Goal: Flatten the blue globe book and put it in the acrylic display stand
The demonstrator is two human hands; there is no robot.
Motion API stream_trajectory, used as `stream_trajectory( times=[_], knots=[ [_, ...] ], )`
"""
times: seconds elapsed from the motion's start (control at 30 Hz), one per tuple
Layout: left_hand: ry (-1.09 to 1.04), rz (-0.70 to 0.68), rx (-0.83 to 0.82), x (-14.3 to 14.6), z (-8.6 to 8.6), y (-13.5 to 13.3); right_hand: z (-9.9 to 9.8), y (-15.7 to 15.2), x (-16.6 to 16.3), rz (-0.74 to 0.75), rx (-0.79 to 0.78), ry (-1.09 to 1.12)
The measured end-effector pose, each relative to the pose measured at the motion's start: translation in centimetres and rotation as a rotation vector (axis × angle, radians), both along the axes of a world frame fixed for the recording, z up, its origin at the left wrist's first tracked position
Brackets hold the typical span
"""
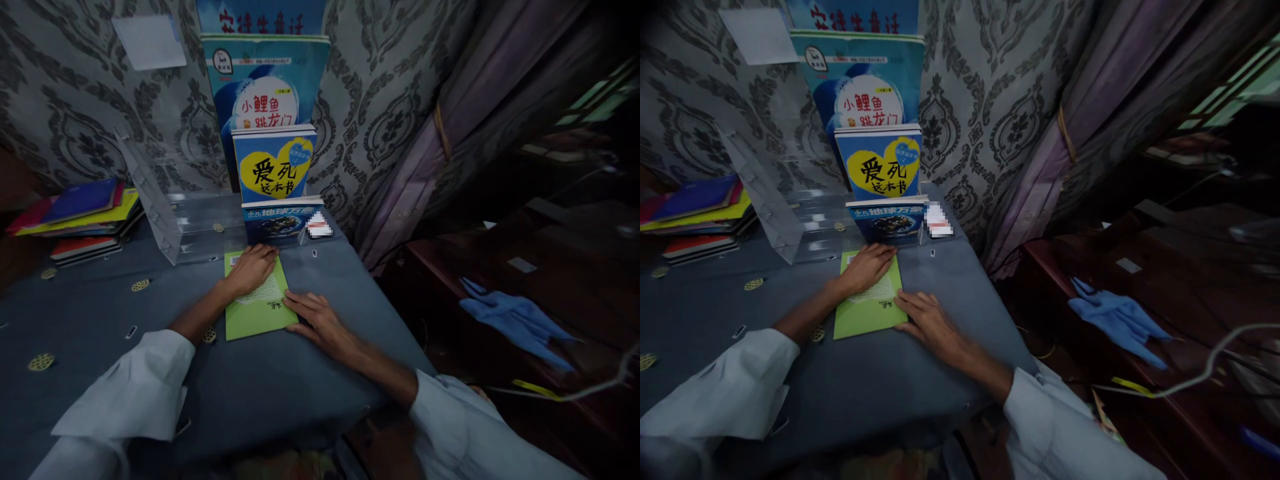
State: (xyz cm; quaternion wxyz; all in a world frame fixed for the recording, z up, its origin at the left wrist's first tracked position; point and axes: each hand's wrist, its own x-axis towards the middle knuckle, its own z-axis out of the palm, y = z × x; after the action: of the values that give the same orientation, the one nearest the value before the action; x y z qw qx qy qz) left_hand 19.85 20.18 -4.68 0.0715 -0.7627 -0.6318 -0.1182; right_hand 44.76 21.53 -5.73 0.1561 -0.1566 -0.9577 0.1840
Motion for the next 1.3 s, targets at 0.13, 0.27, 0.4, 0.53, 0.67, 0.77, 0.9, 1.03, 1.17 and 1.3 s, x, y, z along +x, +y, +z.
stream_trajectory(
  times=[0.13, 0.27, 0.4, 0.53, 0.67, 0.77, 0.9, 1.03, 1.17, 1.3],
  knots=[
    [-0.023, -0.004, -0.014, -0.1, -0.1, -0.1, 0.0, 0.0, 0.0, 0.004, 0.003, 0.019],
    [-0.062, -0.039, -0.03, 0.1, -0.3, -0.5, 0.2, -0.1, 0.1, -0.001, -0.012, 0.032],
    [-0.069, -0.093, -0.031, 0.7, -0.5, -1.4, -0.3, 0.1, 0.2, 0.012, -0.036, 0.054],
    [-0.079, -0.112, -0.051, 1.5, -0.3, -2.4, -1.3, 0.4, 0.3, -0.001, -0.062, 0.099],
    [-0.076, -0.155, -0.071, 2.1, 0.0, -3.5, -1.8, 0.4, 0.6, -0.029, -0.122, 0.145],
    [-0.081, -0.201, -0.075, 2.7, 0.2, -4.5, -1.8, 0.3, 0.7, -0.047, -0.166, 0.158],
    [-0.111, -0.27, -0.073, 3.6, 0.6, -6.1, -1.9, 0.3, 0.6, -0.057, -0.188, 0.164],
    [-0.141, -0.341, -0.1, 4.7, 1.1, -7.7, -2.0, 0.3, 0.6, -0.067, -0.188, 0.162],
    [-0.167, -0.399, -0.118, 5.5, 1.4, -9.2, -2.1, 0.3, 0.8, -0.059, -0.192, 0.157],
    [-0.186, -0.434, -0.149, 5.8, 1.6, -10.0, -2.0, 0.3, 0.9, -0.052, -0.159, 0.141]
  ],
)
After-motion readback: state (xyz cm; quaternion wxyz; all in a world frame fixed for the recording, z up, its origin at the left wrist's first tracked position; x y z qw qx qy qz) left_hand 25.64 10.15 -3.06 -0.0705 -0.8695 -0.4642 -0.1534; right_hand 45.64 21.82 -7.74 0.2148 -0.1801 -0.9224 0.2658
